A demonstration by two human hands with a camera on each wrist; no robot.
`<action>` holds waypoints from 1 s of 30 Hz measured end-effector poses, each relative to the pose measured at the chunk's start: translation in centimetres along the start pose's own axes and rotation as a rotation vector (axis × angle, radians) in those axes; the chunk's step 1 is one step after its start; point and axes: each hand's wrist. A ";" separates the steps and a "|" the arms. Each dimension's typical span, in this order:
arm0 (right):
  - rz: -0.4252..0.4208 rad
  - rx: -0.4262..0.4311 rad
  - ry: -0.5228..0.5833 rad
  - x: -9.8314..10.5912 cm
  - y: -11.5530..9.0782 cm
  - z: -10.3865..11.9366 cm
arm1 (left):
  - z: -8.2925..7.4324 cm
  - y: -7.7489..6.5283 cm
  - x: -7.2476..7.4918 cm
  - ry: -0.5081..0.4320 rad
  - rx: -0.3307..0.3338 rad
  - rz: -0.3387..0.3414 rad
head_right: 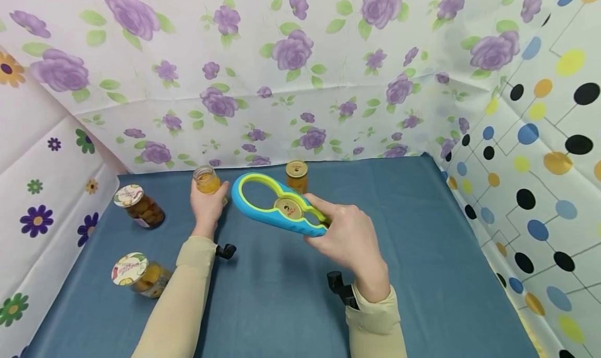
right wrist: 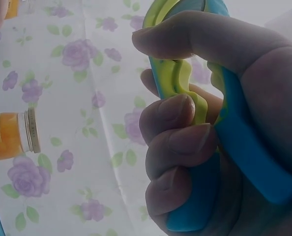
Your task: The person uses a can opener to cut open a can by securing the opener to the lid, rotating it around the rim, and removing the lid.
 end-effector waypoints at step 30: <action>0.026 -0.021 -0.013 0.1 0.2 0.6 | 0.3 -1.0 0.3 -0.022 -0.002 0.016</action>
Point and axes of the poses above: each hand's wrist, its own y-axis towards the middle knuckle, its own x-axis out of the back of the hand, z = x × y
